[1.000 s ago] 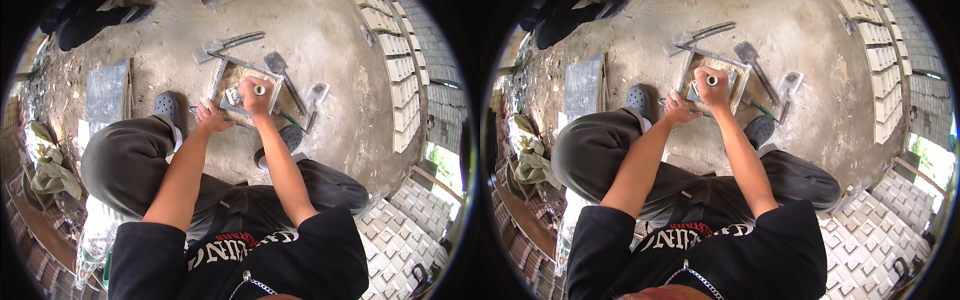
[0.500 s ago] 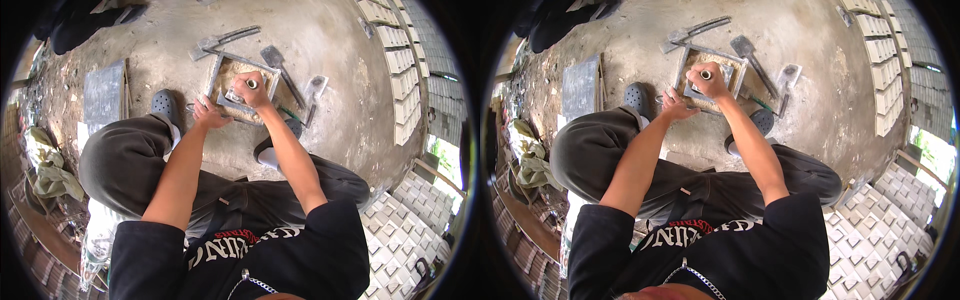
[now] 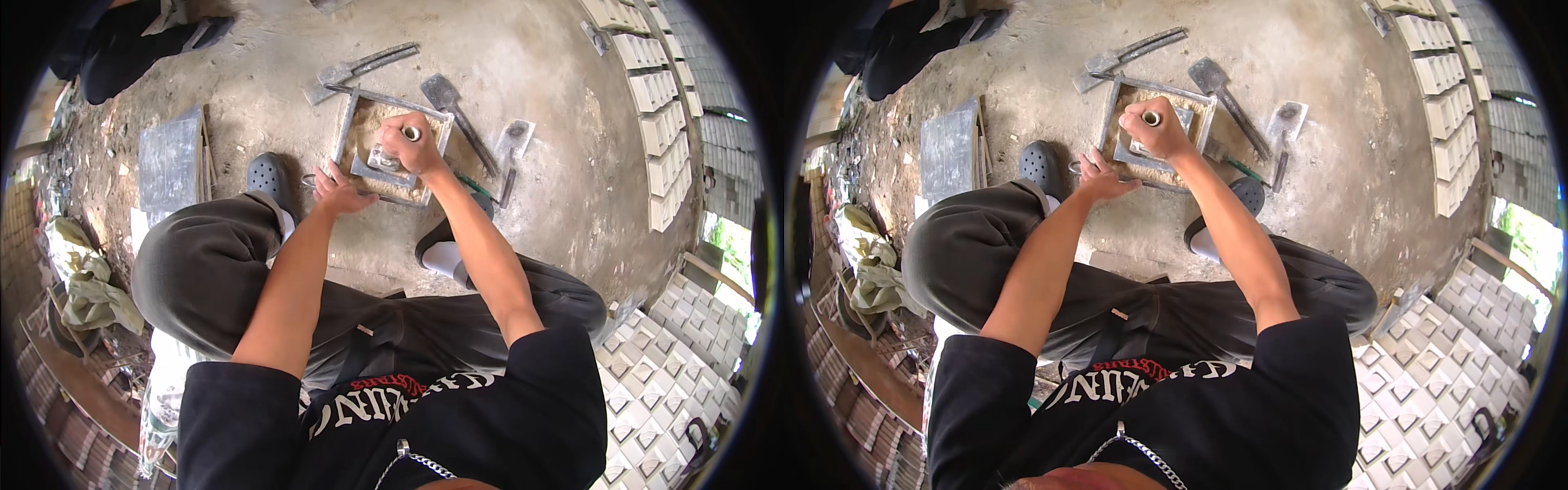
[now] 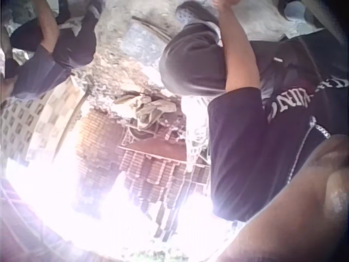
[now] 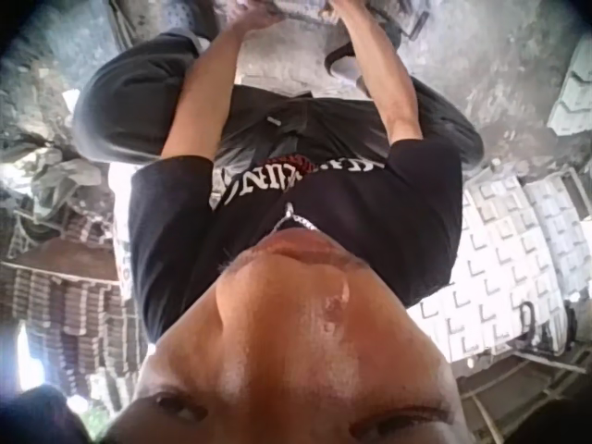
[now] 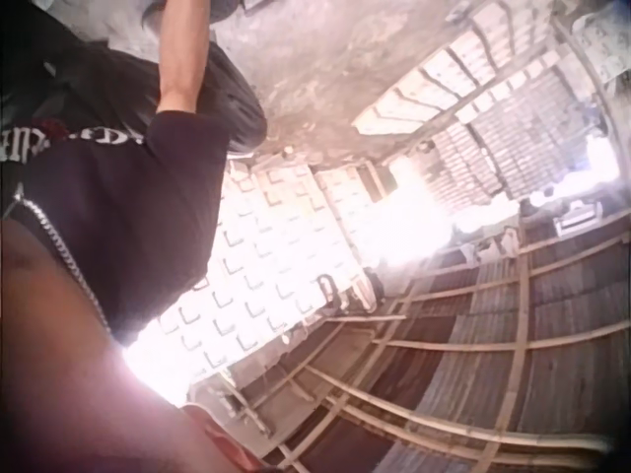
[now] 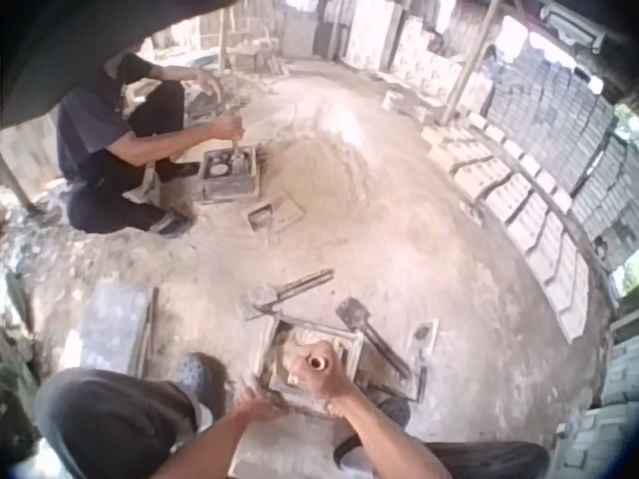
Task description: The person fills a metal mold with concrete mixture using a small trowel, levels and packs the mixture by hand and with a tool, and then uses a pipe-like tool to create a hollow core or finish the block.
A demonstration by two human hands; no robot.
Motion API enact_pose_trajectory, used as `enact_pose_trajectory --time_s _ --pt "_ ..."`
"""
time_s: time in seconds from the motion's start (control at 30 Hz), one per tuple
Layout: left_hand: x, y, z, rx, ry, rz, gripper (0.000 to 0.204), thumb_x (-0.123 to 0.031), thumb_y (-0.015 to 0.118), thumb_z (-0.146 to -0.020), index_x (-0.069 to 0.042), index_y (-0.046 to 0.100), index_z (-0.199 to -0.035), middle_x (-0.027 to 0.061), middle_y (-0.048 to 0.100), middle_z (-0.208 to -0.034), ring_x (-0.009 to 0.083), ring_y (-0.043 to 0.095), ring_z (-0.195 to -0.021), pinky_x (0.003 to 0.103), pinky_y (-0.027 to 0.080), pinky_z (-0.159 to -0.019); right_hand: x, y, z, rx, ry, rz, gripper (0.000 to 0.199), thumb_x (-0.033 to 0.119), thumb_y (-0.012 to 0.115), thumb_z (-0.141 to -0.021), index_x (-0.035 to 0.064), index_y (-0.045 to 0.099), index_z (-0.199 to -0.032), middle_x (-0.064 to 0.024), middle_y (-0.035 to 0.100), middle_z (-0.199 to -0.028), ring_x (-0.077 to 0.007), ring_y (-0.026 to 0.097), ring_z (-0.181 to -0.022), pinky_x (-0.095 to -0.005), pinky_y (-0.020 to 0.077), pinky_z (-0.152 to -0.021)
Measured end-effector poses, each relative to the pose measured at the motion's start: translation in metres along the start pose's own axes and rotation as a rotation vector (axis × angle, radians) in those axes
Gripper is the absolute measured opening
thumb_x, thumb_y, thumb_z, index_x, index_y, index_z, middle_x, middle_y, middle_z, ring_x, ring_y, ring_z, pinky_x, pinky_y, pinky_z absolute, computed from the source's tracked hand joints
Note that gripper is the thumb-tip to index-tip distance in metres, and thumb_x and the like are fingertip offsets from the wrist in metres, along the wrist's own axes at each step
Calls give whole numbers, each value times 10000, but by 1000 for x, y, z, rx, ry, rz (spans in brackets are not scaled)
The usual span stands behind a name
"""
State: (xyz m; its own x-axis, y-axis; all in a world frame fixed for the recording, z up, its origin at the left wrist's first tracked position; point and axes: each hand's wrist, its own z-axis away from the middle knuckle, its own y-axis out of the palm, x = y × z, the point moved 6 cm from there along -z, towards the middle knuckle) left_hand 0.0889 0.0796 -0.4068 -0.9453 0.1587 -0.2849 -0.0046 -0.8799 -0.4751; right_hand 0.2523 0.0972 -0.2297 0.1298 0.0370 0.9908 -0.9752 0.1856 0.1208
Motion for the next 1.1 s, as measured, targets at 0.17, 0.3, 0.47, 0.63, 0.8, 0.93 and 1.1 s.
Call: enact_pose_trajectory --time_s 0.17,0.3,0.47,0.63,0.8,0.93,1.1 --pt "11 17 -10 18 -48 -38 1509 -797 694 -645 15 -276 -1469 380 -229 -1517 512 -90 -1457 568 109 -1173 33 1 10 28 -105 55 341 123 594 -816 24 445 -525 21 401 -491 -55 341 -487 -291 249 -439" --pt "1 11 -15 -63 1 26 1521 -787 716 -630 -13 -284 -1475 359 -235 -1527 492 -78 -1465 572 105 -1174 -22 -3 16 56 -190 193 341 131 587 -818 33 449 -521 33 405 -492 -65 337 -475 -292 237 -438" --pt "7 5 -15 8 -18 -67 1529 -838 654 -649 71 -284 -1442 447 -217 -1479 550 -94 -1442 548 116 -1179 19 1 -1 117 -102 49 343 124 561 -836 28 454 -525 29 398 -508 -69 321 -467 -282 240 -430" --pt "6 10 -11 16 -46 -16 1543 -794 718 -620 -12 -314 -1460 369 -264 -1510 488 -101 -1465 572 103 -1175 9 -1 10 114 -168 97 370 127 590 -829 22 406 -526 28 357 -499 -51 307 -494 -300 223 -445" --pt "6 13 -13 34 -37 8 1523 -780 713 -644 -1 -311 -1458 371 -264 -1509 491 -104 -1464 568 85 -1178 -15 -6 2 2 -32 -21 351 97 570 -859 23 450 -537 39 408 -499 -44 348 -502 -277 254 -451" --pt "12 13 -10 -5 -31 -2 1525 -795 702 -638 3 -304 -1460 369 -267 -1510 492 -98 -1465 560 84 -1180 22 2 3 -61 -60 -91 323 87 563 -861 -3 482 -562 39 428 -508 -48 360 -504 -276 270 -455" --pt "5 13 -12 20 -31 -14 1511 -792 699 -645 0 -288 -1470 366 -262 -1514 496 -89 -1465 563 89 -1179 -8 13 5 -76 -207 217 325 109 572 -847 10 489 -550 24 412 -483 -62 356 -476 -290 277 -450"
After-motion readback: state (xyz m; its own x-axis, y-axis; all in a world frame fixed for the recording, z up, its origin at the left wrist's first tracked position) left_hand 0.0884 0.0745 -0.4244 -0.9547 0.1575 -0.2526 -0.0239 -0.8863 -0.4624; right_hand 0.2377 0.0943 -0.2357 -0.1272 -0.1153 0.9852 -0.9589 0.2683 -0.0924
